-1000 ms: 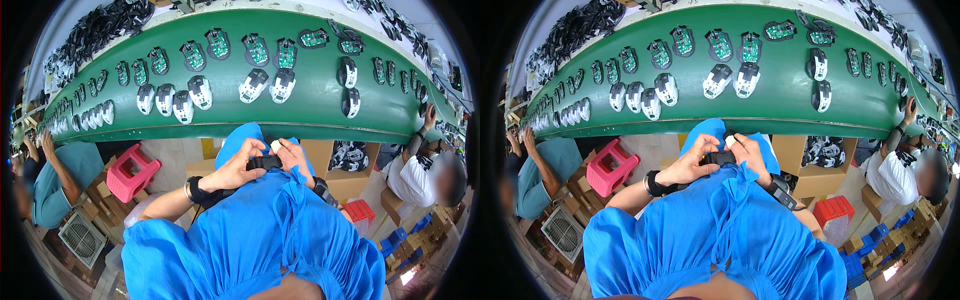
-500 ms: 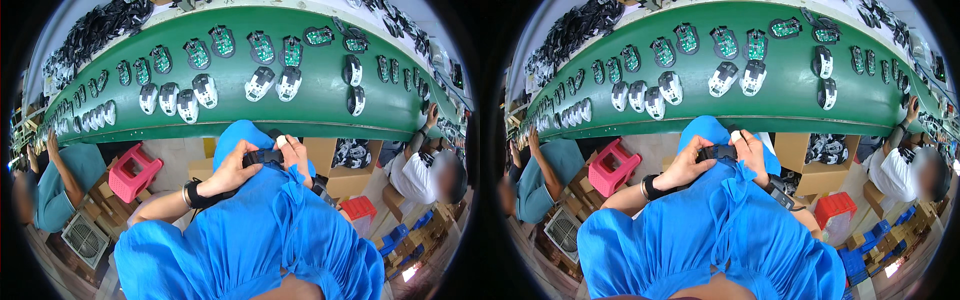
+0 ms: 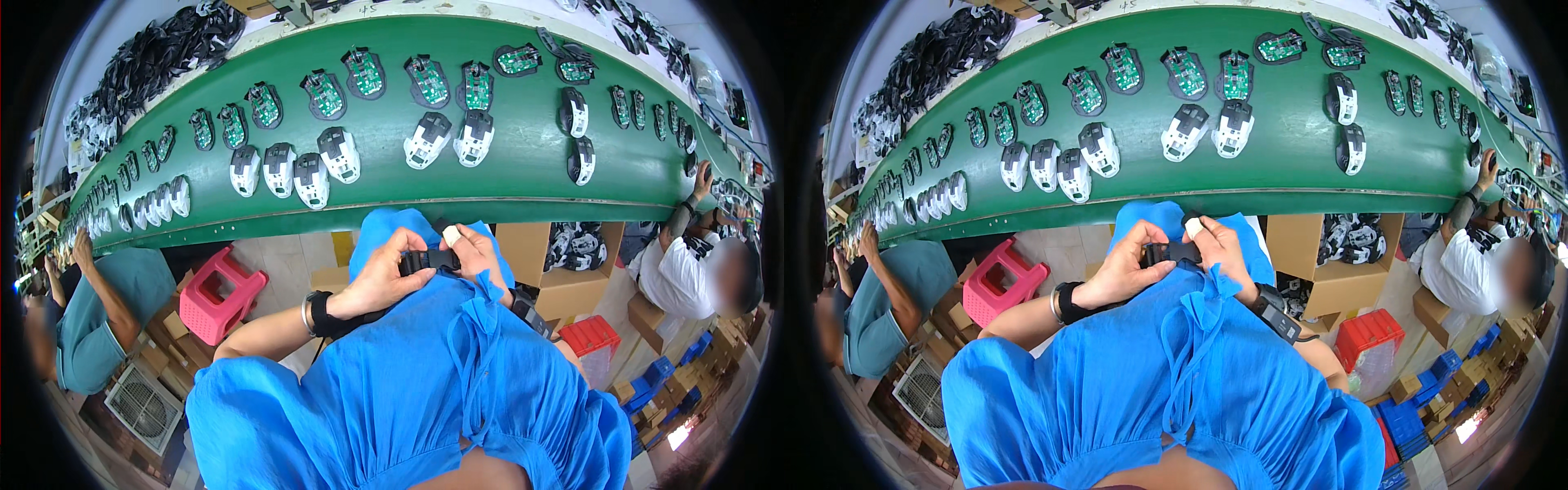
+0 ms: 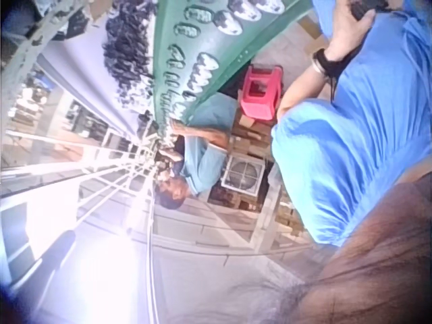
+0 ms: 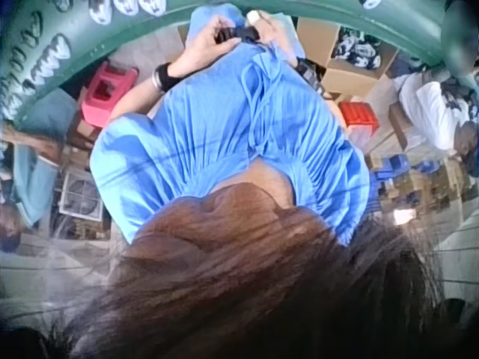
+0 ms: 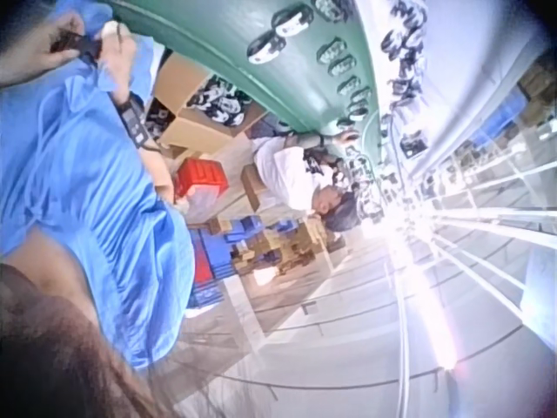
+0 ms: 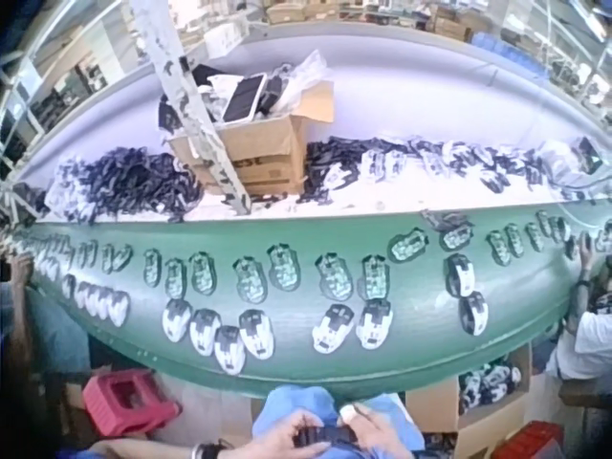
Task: Assembling the external shell and internal components of gaming mice on a production line.
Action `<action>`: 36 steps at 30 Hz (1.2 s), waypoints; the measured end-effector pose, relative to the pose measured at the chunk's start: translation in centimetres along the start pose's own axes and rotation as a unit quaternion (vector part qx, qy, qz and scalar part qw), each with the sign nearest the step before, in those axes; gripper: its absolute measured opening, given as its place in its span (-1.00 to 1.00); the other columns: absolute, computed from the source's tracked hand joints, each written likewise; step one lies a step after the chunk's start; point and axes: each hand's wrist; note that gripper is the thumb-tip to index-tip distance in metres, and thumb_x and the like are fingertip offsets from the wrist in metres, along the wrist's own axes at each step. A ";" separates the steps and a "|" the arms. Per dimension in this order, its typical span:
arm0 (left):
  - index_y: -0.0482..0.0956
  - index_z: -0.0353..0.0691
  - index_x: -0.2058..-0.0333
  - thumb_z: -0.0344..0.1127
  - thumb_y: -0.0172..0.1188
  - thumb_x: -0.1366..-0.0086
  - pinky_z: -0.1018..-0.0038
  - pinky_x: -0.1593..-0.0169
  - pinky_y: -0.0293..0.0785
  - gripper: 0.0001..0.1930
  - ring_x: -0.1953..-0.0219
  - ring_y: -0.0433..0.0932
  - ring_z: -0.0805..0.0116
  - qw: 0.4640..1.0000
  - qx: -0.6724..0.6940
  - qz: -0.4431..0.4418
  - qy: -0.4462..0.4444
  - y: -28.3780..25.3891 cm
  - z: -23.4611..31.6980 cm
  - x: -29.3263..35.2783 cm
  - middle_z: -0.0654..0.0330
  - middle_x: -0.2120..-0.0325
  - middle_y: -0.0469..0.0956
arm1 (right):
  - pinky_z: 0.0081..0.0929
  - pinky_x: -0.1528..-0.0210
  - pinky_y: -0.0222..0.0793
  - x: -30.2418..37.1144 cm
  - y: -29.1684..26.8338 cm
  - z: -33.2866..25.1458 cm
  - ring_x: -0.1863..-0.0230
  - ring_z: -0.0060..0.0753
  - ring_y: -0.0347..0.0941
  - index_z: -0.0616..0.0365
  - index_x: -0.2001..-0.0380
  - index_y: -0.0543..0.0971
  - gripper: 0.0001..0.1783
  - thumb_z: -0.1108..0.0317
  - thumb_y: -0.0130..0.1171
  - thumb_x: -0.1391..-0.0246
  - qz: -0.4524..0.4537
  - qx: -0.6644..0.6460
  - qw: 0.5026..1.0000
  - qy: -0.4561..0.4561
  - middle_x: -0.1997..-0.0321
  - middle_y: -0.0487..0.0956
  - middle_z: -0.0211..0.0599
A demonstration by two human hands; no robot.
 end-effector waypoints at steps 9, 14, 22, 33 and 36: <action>-0.20 -0.19 -0.30 -0.26 0.33 -0.15 0.42 0.09 0.35 -0.06 0.25 0.41 0.37 0.993 -0.081 -0.087 0.022 -1.3 0.9 -1.0 0.16 0.30 0.42 | -0.38 0.36 0.30 0.1 1.9 2.4 0.41 -0.31 0.38 0.30 0.33 0.45 -0.73 0.27 -0.07 -0.19 -0.056 0.078 0.988 -0.121 0.50 0.43 -0.12; 0.26 -0.20 -0.08 -0.18 0.15 -0.33 0.58 0.33 0.35 -0.56 0.41 0.40 0.60 0.980 -0.016 -0.172 -0.103 -6.2 0.1 0.5 0.29 0.49 0.50 | -0.75 0.75 0.04 2.4 -0.3 -2.6 0.74 -0.79 0.17 0.13 0.38 0.46 -0.69 0.12 -0.09 -0.24 -0.088 0.074 0.989 0.097 0.64 0.31 -0.58; 0.25 -0.23 -0.03 -0.55 0.20 -0.17 0.66 0.36 0.29 -0.53 0.45 0.39 0.63 0.935 0.059 -0.276 -0.214 -7.0 4.4 -1.1 0.32 0.52 0.46 | -0.67 0.72 0.16 9.0 -5.5 0.2 0.77 -0.63 0.29 0.15 0.28 0.41 -0.68 0.10 -0.10 -0.30 -0.078 -0.028 0.991 0.106 0.69 0.38 -0.47; 0.43 -0.17 0.07 -0.02 0.02 -0.39 0.54 0.04 0.33 -0.65 0.14 0.38 0.52 0.936 0.003 -0.171 -0.309 -12.0 1.1 5.5 0.31 0.22 0.44 | -0.44 0.24 0.46 3.8 -12.0 -5.0 0.30 -0.38 0.56 0.21 0.11 0.47 -0.67 0.27 0.18 -0.11 0.041 0.513 0.839 -0.176 0.36 0.62 -0.22; 0.43 -0.17 0.07 -0.05 0.05 -0.38 0.53 0.01 0.32 -0.66 0.11 0.37 0.53 0.946 0.057 -0.125 -0.295 -10.3 0.4 6.7 0.30 0.16 0.43 | -0.27 -0.01 0.35 -4.0 -21.5 -8.0 0.02 -0.03 0.44 0.25 -0.10 0.34 -0.35 0.40 0.28 0.11 0.417 0.341 0.790 -0.291 0.06 0.50 0.04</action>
Point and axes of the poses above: each hand's wrist, its own x-axis away from the middle knuckle, its own y-axis out of the palm, z = x × y
